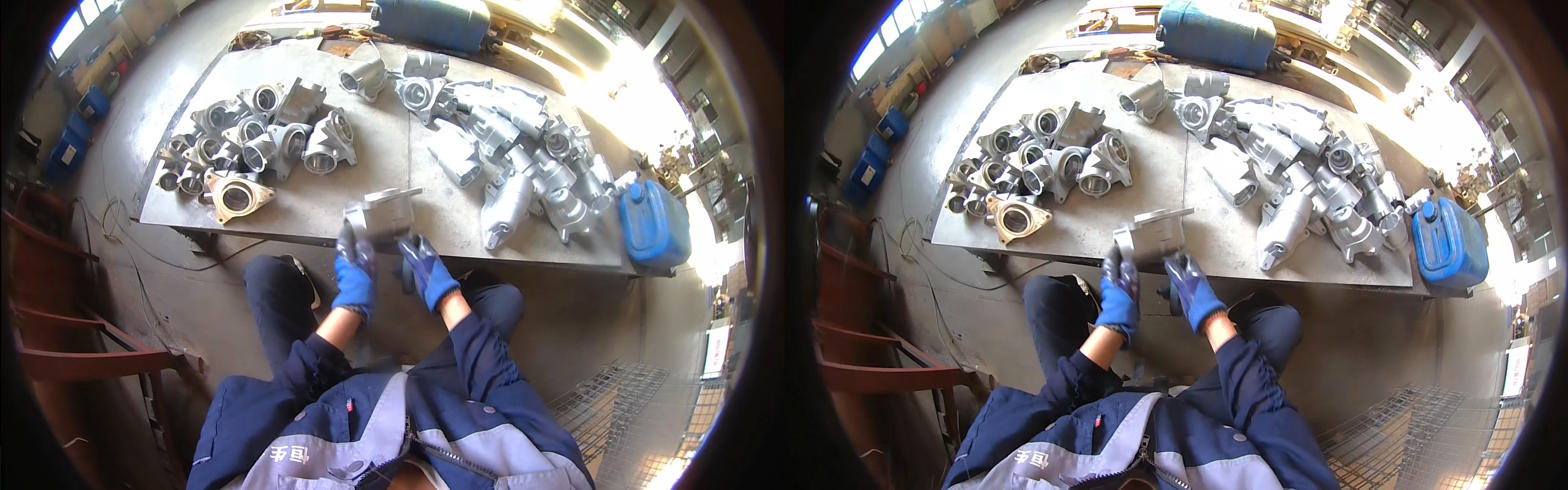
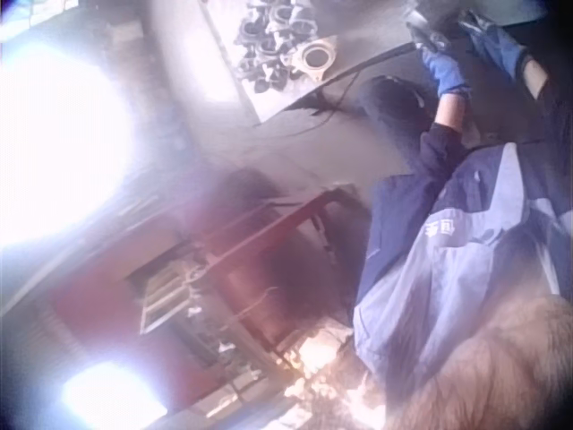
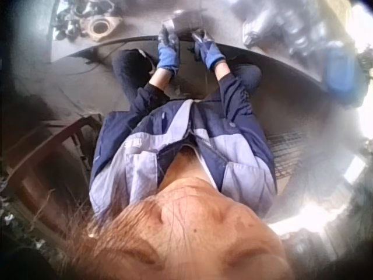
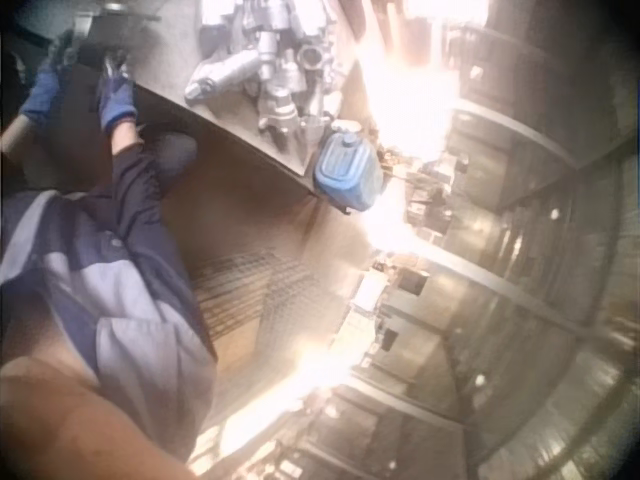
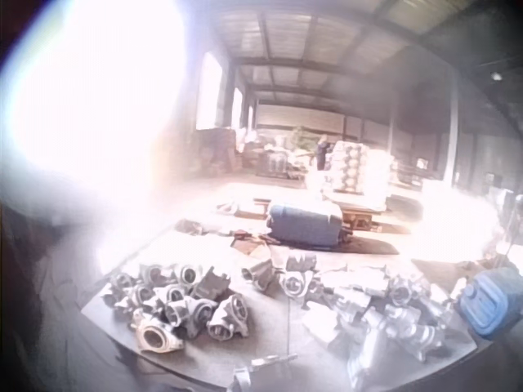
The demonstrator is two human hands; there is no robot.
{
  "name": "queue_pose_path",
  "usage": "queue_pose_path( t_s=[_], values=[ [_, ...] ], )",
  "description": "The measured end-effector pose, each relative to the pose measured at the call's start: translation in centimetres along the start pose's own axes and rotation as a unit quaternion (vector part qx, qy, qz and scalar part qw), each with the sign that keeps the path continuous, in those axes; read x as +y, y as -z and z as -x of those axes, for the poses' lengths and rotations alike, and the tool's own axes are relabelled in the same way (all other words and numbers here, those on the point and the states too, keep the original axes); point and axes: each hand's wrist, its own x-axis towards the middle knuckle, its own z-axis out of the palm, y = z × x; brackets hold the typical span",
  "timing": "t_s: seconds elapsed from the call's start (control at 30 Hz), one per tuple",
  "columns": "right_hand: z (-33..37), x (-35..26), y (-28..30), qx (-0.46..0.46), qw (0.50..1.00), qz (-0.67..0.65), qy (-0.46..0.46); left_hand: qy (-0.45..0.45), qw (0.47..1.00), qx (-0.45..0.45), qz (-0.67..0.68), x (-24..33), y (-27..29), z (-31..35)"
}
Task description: The person repeatedly picks up small metal castings from a table, turns them over in gloved hands, and places them into a growing pile. The action is continuous and repetitive throughout the clip.
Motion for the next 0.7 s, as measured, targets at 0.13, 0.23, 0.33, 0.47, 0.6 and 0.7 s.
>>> queue_pose_path(
  t_s=[0.13, 0.23, 0.33, 0.47, 0.6, 0.7],
  values=[
    [-2.8, -3.9, -1.5, 0.030, 0.925, 0.300, 0.230, -0.129, 0.862, -0.178, -0.457, -1.4, 1.5, 2.8],
    [-6.6, -6.1, -0.1, 0.030, 0.927, 0.316, 0.199, -0.149, 0.803, -0.278, -0.505, -2.6, 0.1, 4.5],
    [-7.1, -7.8, 1.7, 0.082, 0.933, 0.294, 0.191, 0.044, 0.860, -0.325, -0.392, -0.4, -2.4, 5.0],
    [0.2, -11.3, 1.7, 0.117, 0.810, 0.572, 0.043, -0.410, 0.471, -0.374, -0.686, 6.4, -4.1, 2.5],
    [2.4, -6.6, 2.3, 0.041, 0.710, 0.695, 0.108, -0.443, 0.311, -0.455, -0.708, 10.4, -8.2, -2.7],
    [1.6, -5.8, 1.2, 0.070, 0.634, 0.760, 0.127, -0.258, 0.303, -0.551, -0.734, 9.8, -9.2, -6.8]
  ],
)
